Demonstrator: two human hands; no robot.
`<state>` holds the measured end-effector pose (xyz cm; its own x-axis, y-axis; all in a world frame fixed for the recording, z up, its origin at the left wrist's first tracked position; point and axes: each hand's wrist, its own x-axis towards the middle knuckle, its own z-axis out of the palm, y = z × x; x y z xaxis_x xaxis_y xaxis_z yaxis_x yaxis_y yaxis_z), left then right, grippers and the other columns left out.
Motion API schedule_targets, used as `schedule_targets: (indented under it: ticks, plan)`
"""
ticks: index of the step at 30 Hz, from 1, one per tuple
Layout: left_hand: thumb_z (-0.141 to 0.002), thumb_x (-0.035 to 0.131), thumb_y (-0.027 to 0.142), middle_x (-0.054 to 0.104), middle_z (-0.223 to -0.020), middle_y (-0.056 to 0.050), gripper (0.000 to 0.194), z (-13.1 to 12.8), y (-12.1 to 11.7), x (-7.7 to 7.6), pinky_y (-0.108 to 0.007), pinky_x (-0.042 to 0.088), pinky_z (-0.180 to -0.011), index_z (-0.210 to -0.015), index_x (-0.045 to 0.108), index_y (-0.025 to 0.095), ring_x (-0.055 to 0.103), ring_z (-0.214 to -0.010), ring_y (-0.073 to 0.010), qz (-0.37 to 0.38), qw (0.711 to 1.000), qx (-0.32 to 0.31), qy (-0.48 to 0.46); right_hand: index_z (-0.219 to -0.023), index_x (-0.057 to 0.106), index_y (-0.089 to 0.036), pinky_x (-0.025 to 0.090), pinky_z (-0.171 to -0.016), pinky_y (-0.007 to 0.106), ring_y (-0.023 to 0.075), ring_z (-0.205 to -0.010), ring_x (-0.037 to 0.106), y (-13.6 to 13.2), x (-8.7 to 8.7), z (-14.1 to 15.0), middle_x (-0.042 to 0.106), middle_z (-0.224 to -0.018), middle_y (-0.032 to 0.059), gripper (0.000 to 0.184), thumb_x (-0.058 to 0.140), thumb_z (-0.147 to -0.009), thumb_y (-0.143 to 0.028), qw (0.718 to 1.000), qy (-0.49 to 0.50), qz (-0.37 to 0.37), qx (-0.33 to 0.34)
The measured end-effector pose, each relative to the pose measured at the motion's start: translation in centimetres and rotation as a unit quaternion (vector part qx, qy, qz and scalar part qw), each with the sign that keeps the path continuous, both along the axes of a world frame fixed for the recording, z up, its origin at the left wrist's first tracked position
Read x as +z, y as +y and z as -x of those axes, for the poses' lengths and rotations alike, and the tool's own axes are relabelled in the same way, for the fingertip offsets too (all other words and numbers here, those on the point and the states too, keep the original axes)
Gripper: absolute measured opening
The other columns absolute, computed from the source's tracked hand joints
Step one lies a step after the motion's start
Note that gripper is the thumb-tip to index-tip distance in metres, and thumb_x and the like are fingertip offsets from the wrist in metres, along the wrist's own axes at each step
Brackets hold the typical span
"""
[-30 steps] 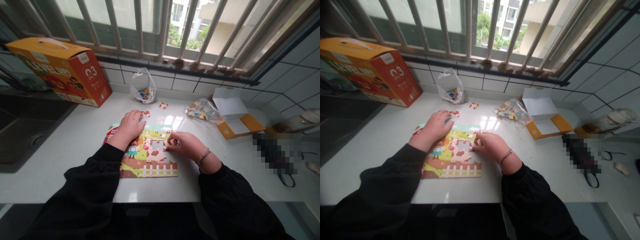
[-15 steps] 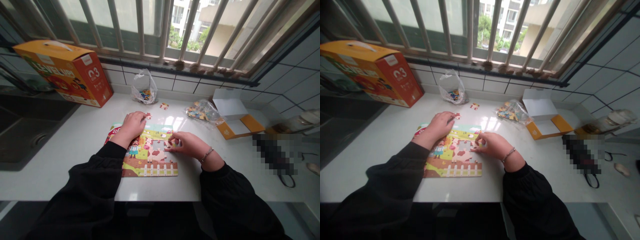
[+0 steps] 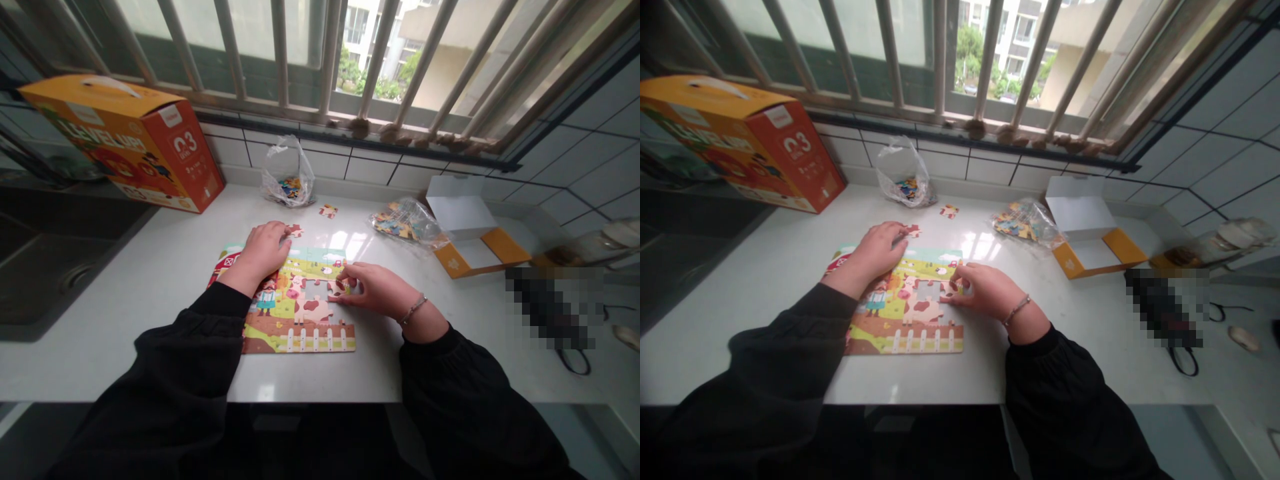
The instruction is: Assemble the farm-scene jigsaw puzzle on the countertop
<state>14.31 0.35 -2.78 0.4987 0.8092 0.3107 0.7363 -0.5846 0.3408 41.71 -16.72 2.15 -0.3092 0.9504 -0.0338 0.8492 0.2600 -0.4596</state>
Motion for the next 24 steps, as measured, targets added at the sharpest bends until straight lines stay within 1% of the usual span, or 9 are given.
schedule_targets:
  ticks: [6,9,13,17,19,21,24]
  plan:
    - [-0.099,0.056,0.031,0.072,-0.138,-0.018,0.037,0.0,-0.1,0.1,-0.051,0.047,-0.121,-0.127,0.072,0.013,0.065,-0.131,-0.0364,-0.003,1.000,0.004,0.003,-0.105,0.076,-0.024,0.043,-0.073,0.030,0.0194,-0.087,0.066,-0.3,0.3,0.3,0.072,-0.108,0.0050,0.035,0.085,-0.095,-0.056,1.000,-0.025,-0.012,-0.006]
    - [-0.100,0.055,0.032,0.072,-0.138,-0.018,0.037,0.0,-0.2,0.2,-0.051,0.047,-0.121,-0.128,0.072,0.013,0.064,-0.132,-0.0359,0.000,1.000,0.002,0.002,-0.105,0.075,-0.025,0.044,-0.075,0.031,0.0201,-0.090,0.068,-0.4,0.4,0.2,0.071,-0.113,0.0054,0.034,0.083,-0.096,-0.057,0.999,-0.034,-0.016,0.000]
    - [-0.099,0.055,0.031,0.072,-0.139,-0.018,0.037,-0.1,-0.3,0.4,-0.050,0.046,-0.122,-0.128,0.071,0.014,0.064,-0.133,-0.0356,0.008,1.000,0.004,0.005,-0.103,0.076,-0.027,0.045,-0.075,0.031,0.0194,-0.089,0.068,-0.5,0.3,0.1,0.070,-0.114,0.0044,0.032,0.081,-0.097,-0.058,0.999,-0.042,-0.021,0.001]
    - [-0.099,0.054,0.032,0.069,-0.144,-0.019,0.040,-0.2,-0.3,0.4,-0.051,0.045,-0.124,-0.130,0.071,0.013,0.063,-0.135,-0.0365,0.011,1.000,0.015,0.019,-0.109,0.075,-0.027,0.047,-0.077,0.031,0.0197,-0.091,0.068,-0.4,-0.2,0.0,0.071,-0.114,0.0045,0.030,0.083,-0.097,-0.053,0.999,-0.021,-0.036,0.002]
    - [-0.098,0.055,0.033,0.069,-0.144,-0.020,0.044,-0.3,-0.3,0.5,-0.050,0.045,-0.124,-0.134,0.070,0.012,0.062,-0.135,-0.0370,0.012,0.999,0.025,0.025,-0.112,0.075,-0.025,0.049,-0.079,0.032,0.0199,-0.090,0.068,-0.1,-0.7,-0.2,0.071,-0.112,0.0053,0.024,0.080,-0.100,-0.045,0.998,-0.015,-0.063,-0.022]
    - [-0.097,0.056,0.035,0.069,-0.144,-0.020,0.049,-0.4,-0.3,0.6,-0.048,0.045,-0.123,-0.138,0.067,0.010,0.062,-0.134,-0.0369,0.018,0.999,0.037,0.030,-0.112,0.075,-0.023,0.050,-0.081,0.034,0.0212,-0.092,0.068,0.6,-1.4,-0.5,0.072,-0.110,0.0067,0.017,0.073,-0.104,-0.038,0.992,-0.008,-0.109,-0.068]
    - [-0.098,0.056,0.040,0.067,-0.145,-0.019,0.055,-0.6,-0.3,1.1,-0.050,0.047,-0.120,-0.144,0.066,0.011,0.061,-0.133,-0.0384,0.028,0.996,0.066,0.048,-0.108,0.077,-0.021,0.053,-0.090,0.038,0.0246,-0.096,0.068,2.7,-2.6,-1.0,0.072,-0.105,0.0091,0.017,0.066,-0.105,-0.035,0.972,0.011,-0.189,-0.138]
